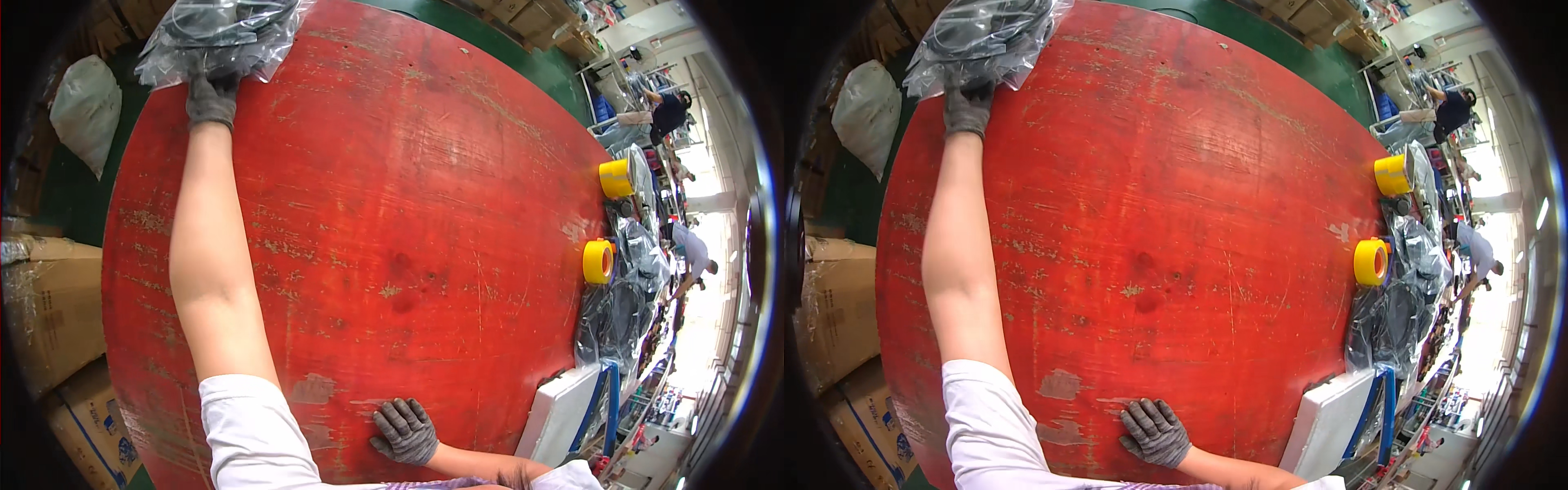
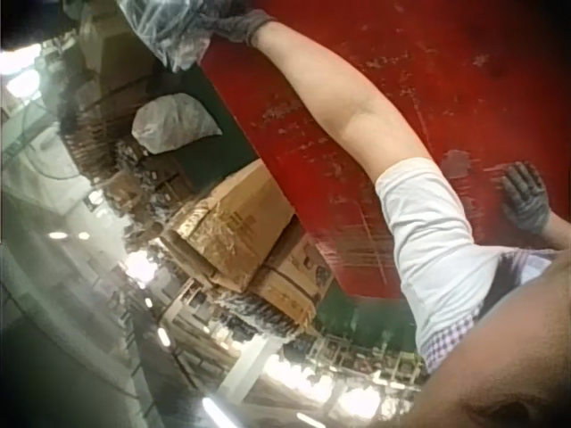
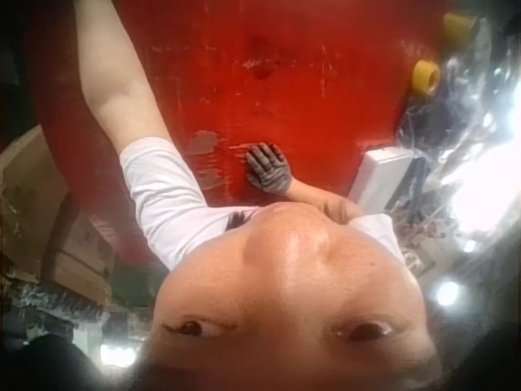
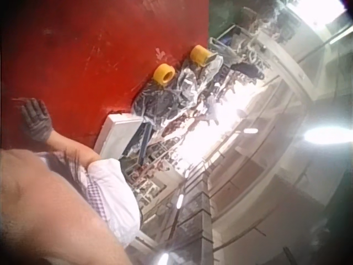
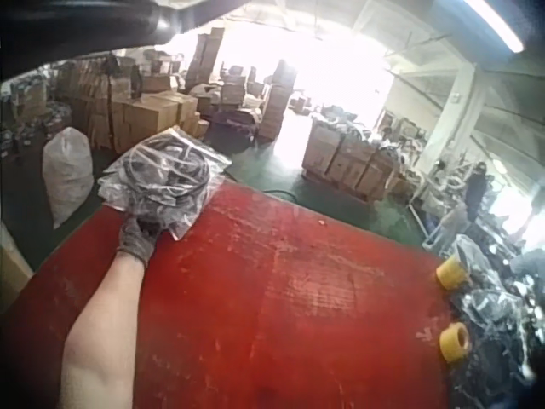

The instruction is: The person places coiled black cables onto a white foam pad on a red table, wraps them in clear plastic bags, and seals them using a blue handheld heat sealer. The person then moves the sealed packages to the side of the table and repeats the process with additional cables.

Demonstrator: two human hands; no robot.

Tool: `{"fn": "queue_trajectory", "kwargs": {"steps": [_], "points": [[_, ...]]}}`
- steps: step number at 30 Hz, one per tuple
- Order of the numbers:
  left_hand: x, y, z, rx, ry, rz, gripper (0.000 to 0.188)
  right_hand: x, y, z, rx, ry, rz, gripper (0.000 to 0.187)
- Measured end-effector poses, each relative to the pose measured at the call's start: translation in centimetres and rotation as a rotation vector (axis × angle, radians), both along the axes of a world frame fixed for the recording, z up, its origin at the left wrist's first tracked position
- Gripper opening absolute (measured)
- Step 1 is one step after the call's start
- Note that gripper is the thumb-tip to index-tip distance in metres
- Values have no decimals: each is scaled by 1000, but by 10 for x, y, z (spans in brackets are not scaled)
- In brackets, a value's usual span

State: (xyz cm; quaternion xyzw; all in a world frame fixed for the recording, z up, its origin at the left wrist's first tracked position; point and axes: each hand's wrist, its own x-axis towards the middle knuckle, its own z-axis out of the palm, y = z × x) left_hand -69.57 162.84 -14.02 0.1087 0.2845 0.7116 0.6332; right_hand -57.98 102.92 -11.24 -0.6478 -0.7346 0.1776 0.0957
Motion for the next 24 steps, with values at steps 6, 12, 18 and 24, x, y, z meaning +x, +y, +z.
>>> {"fn": "queue_trajectory", "kwargs": {"steps": [6,12,18,24], "points": [[23,-251,43,92,708,-65,23,7,1,17,85,85,-23,50],[-35,-593,71,239,1974,-321,44,24,-21,18,227,155,-47,54],[-62,-761,58,80,2506,-1554,106,16,-22,28,105,106,20,57],[-62,-778,87,273,2665,-1479,111,63,-115,177,-153,477,-17,34]]}}
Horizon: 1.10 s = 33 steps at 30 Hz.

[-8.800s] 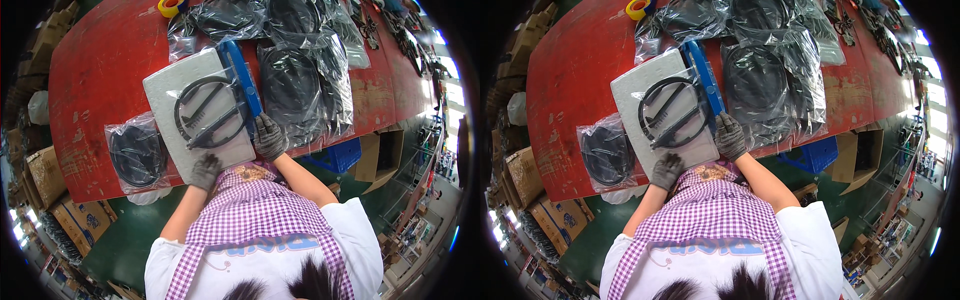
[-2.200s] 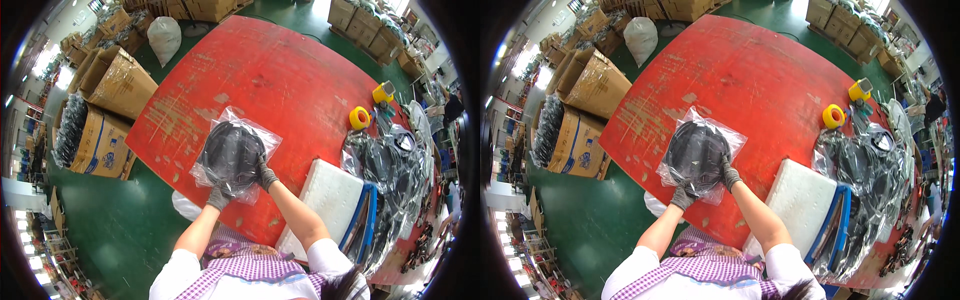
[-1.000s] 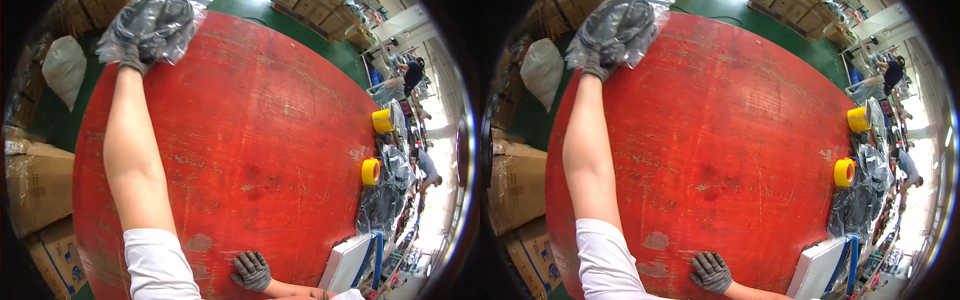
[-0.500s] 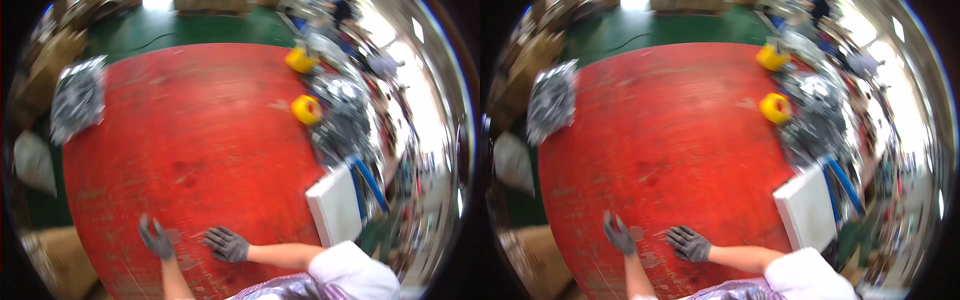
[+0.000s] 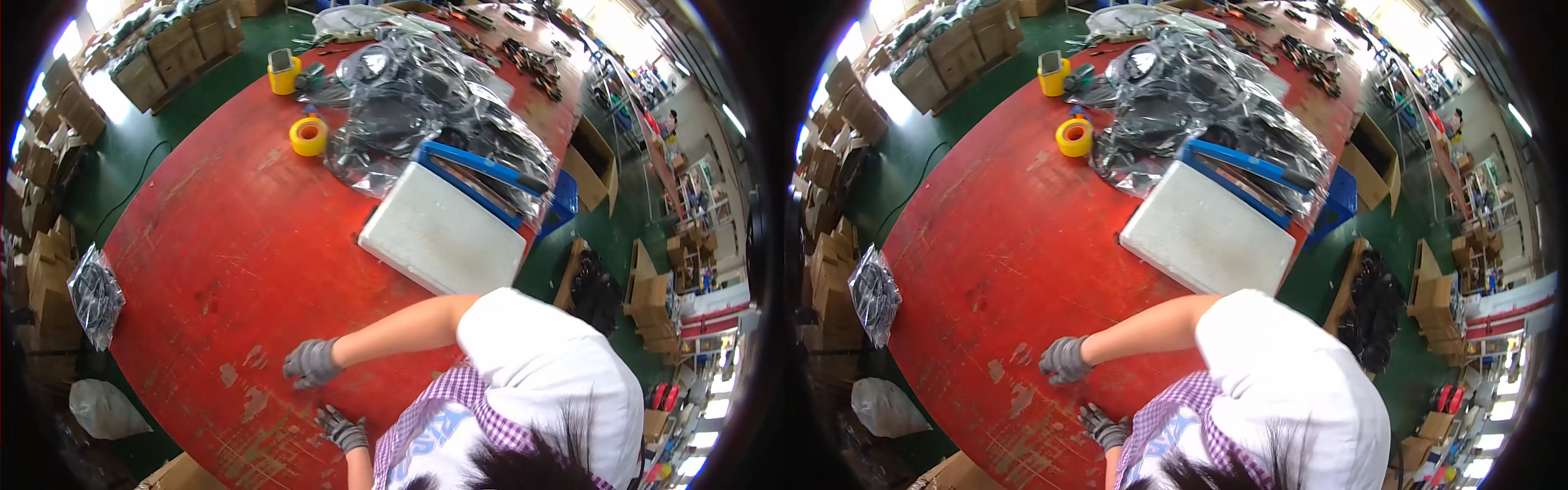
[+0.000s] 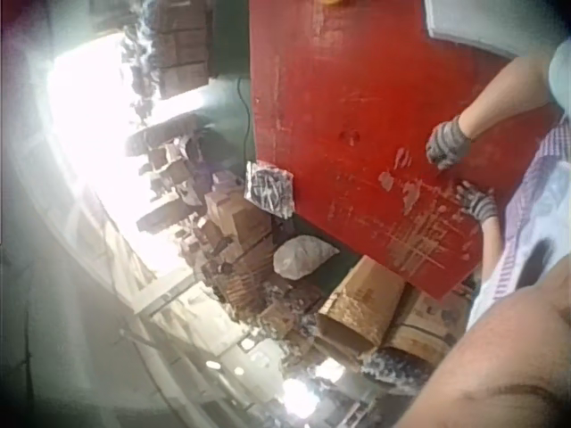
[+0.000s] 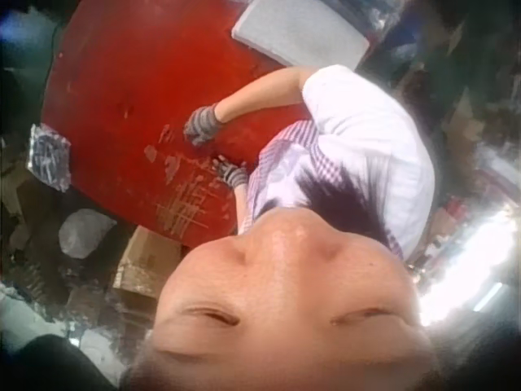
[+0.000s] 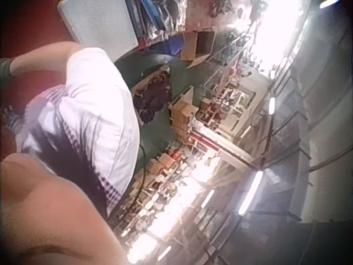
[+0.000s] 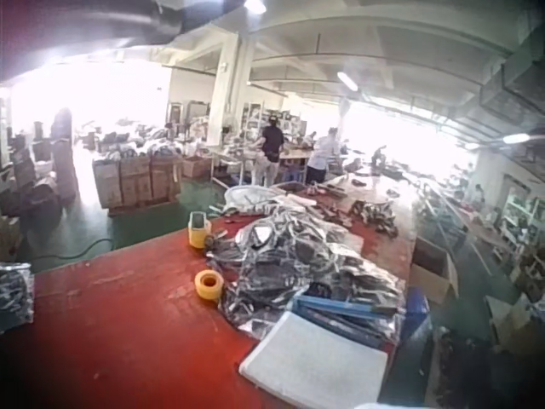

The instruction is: The person places coiled black cables onto a white foam pad on a red table, wraps them in clear plastic bags, and seals them using a blue handheld heat sealer. The person then moves the sealed packages to the side of the table and repeats the process with additional cables.

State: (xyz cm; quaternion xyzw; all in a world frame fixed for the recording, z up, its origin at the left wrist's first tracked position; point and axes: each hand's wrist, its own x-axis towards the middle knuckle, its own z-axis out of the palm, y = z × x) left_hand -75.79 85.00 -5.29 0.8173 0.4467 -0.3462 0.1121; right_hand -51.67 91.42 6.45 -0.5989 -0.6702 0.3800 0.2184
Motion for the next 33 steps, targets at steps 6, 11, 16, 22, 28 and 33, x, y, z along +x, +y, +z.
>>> {"fn": "queue_trajectory", "kwargs": {"steps": [6,11,16,22,28,33], "points": [[8,-8,3,7,71,42,111,136,-201,130,-596,619,-166,35],[46,-40,-7,50,-225,51,83,291,-398,137,215,1529,-468,44],[192,-149,31,-89,-724,-230,56,504,-482,34,362,1691,-1663,41],[312,-299,39,-163,-802,-273,43,667,-459,-57,84,1672,-1756,43],[339,-368,70,-269,-638,-100,43,746,-447,-136,-210,1323,-1877,46],[322,-374,88,-128,-621,187,38,787,-433,-129,-87,74,-1784,44]]}}
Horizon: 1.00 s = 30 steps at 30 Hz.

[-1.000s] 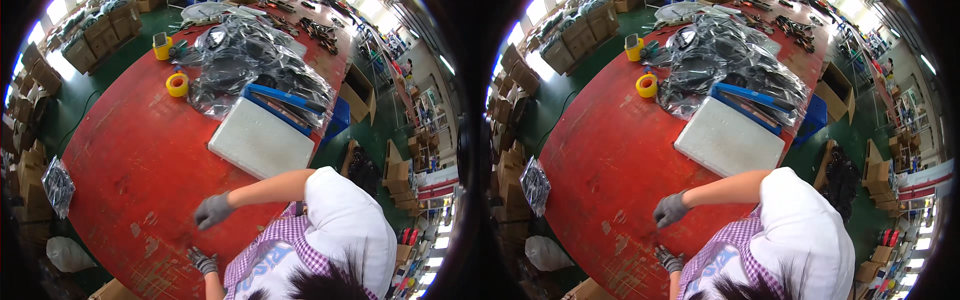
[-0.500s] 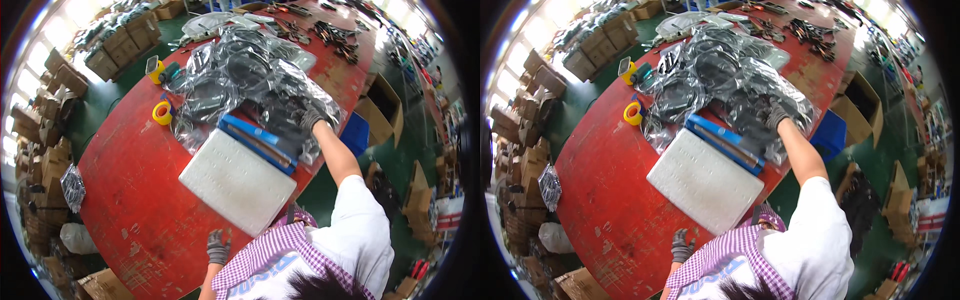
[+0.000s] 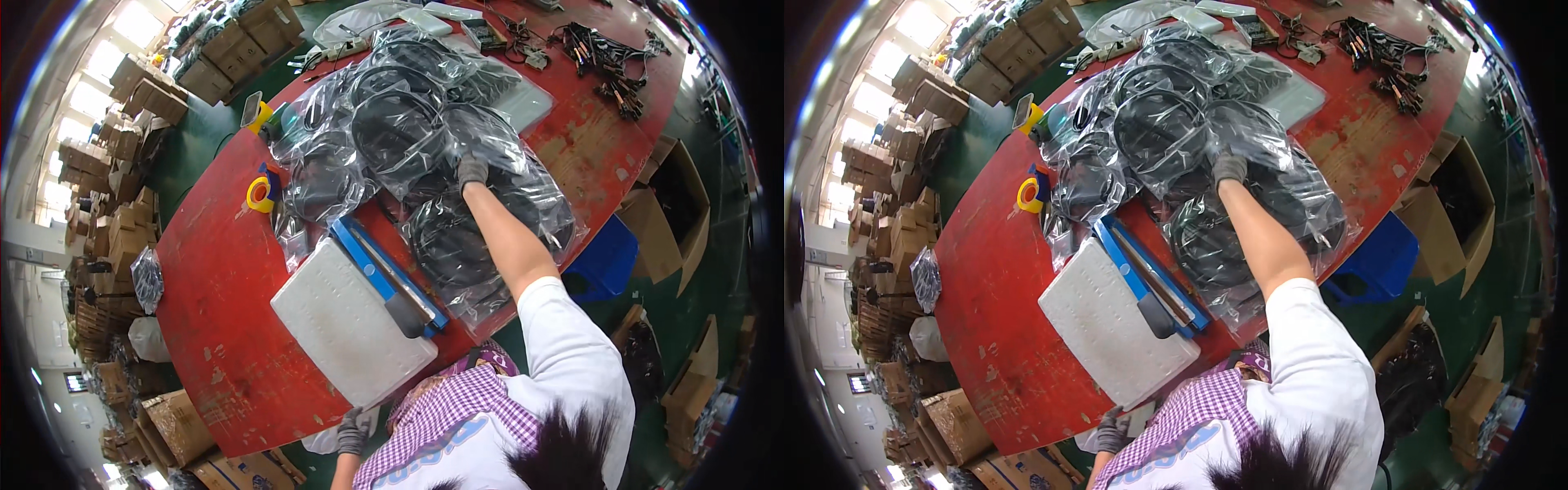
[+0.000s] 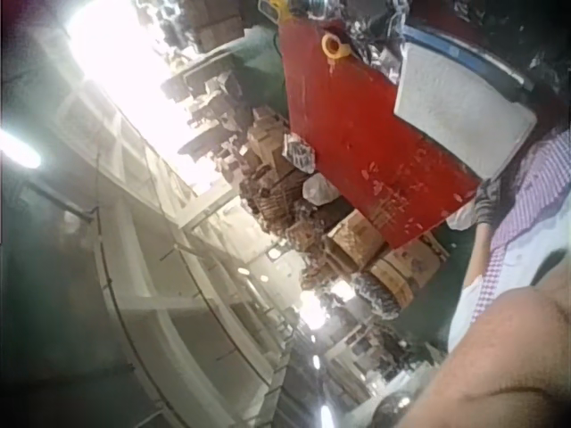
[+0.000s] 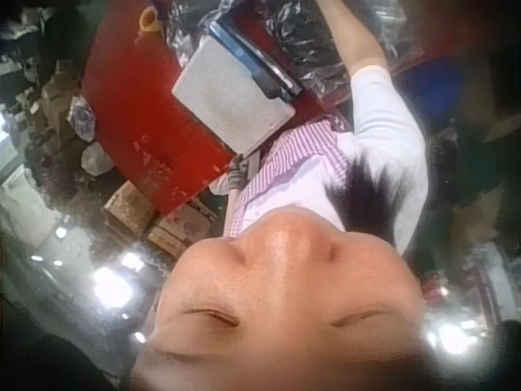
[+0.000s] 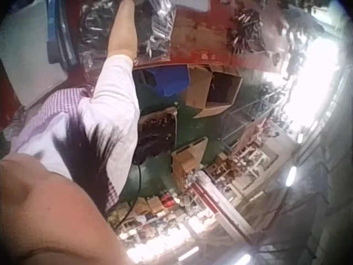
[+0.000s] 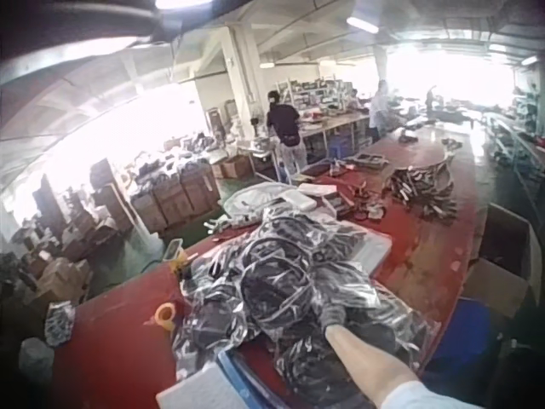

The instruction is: The person places coiled black cables onto a white foam pad on a red table, wraps them in clear plastic bags, and seals them using a blue handheld heat sealer. The person then moves the sealed packages to the side of the table and repeats the process with additional cables.

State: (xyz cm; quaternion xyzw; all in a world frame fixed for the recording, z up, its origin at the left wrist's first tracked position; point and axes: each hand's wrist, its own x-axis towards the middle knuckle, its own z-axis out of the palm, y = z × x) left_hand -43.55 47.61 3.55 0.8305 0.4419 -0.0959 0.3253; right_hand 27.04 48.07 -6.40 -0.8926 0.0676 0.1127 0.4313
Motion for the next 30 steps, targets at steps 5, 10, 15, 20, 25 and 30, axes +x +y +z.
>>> {"fn": "queue_trajectory", "kwargs": {"steps": [5,10,15,20,25,30], "points": [[61,10,6,-301,-292,387,24,-11,7,164,304,-508,369,31],[172,11,64,-1047,-734,703,34,-140,-35,345,929,96,787,16],[215,8,122,-1987,-1015,663,80,-235,-89,363,870,267,1063,23],[121,61,58,-1871,-1174,710,38,-281,-113,342,600,996,1065,26],[38,85,18,-1341,-931,967,22,-349,-123,212,166,1052,1111,30],[55,109,-38,-1177,-758,984,15,-366,-157,92,163,989,1063,30]]}}
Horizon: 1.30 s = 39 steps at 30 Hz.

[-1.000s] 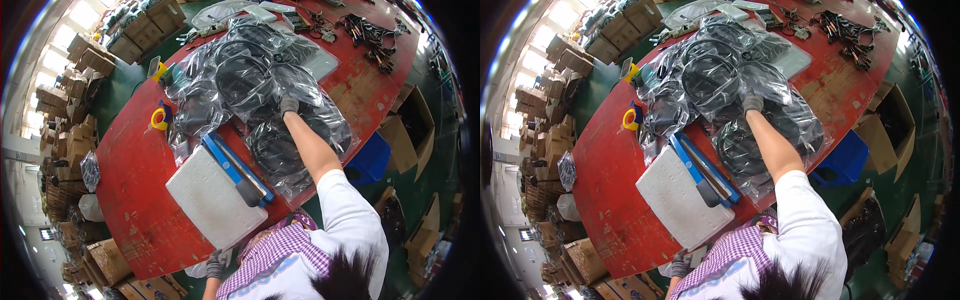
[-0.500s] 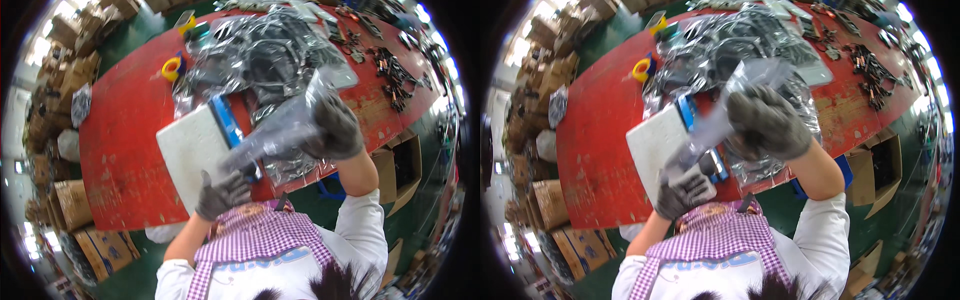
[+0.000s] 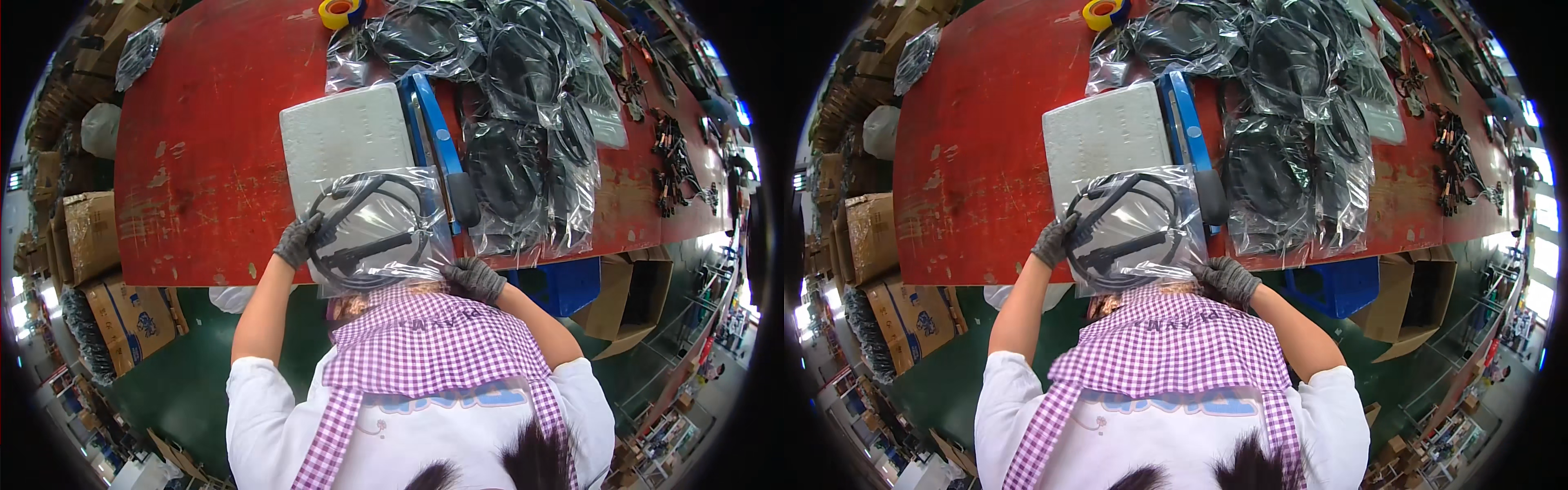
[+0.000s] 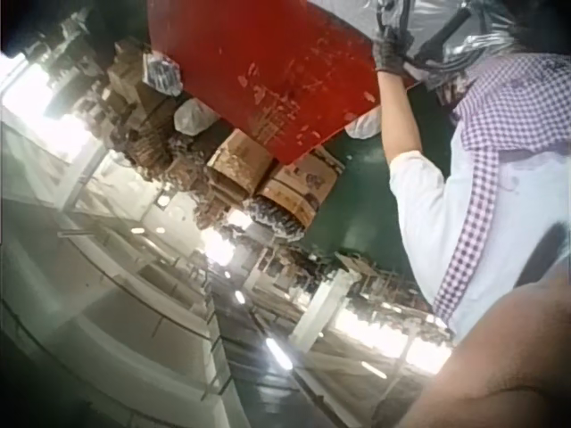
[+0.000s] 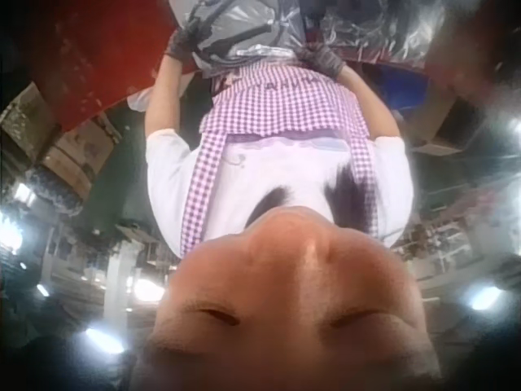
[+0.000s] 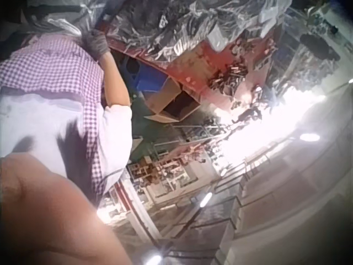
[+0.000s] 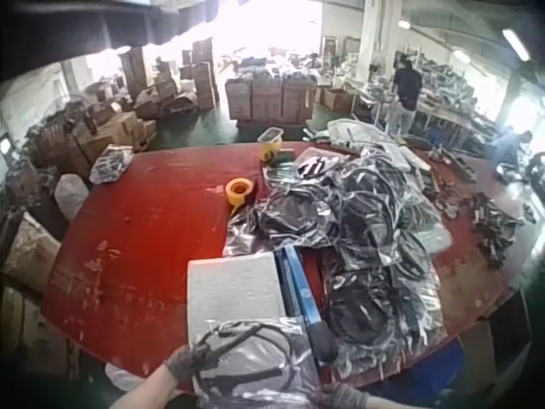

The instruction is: The person places coiled black cables onto a white foam pad on a red table, wraps them in clear plastic bags, and seals them using a blue handheld heat sealer. The person then moves the sealed packages to the side of the table and repeats the process with additional cables.

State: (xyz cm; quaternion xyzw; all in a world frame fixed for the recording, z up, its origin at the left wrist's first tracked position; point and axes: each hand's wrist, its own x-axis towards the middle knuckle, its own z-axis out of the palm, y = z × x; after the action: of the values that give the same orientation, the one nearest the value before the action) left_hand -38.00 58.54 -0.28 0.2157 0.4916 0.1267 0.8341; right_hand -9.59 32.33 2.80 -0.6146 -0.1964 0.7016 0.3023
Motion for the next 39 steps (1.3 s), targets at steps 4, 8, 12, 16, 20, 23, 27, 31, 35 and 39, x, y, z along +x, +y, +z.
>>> {"fn": "queue_trajectory", "kwargs": {"steps": [4,8,12,16,20,23,27,31,35,39], "points": [[48,32,-37,88,-105,-48,15,26,19,18,8,-188,44,30],[88,72,-49,180,-142,-116,15,59,56,1,-43,-405,5,23],[90,99,-56,128,-117,-103,15,94,71,-62,357,-779,84,28],[84,103,-50,109,-87,-78,15,86,120,44,376,-857,-97,52],[86,102,-34,106,-42,-83,16,24,118,78,387,-1488,410,62],[85,97,-30,99,-24,-59,16,4,100,10,439,-1629,347,62],[70,96,-45,219,63,-62,19,4,93,-40,749,-1585,112,53],[67,81,-24,608,648,-429,30,11,91,-37,837,-1551,87,51],[61,38,-13,545,830,-459,33,11,90,-39,855,-1540,44,50],[57,20,-36,529,605,-154,21,11,91,-33,843,-1498,17,48]]}}
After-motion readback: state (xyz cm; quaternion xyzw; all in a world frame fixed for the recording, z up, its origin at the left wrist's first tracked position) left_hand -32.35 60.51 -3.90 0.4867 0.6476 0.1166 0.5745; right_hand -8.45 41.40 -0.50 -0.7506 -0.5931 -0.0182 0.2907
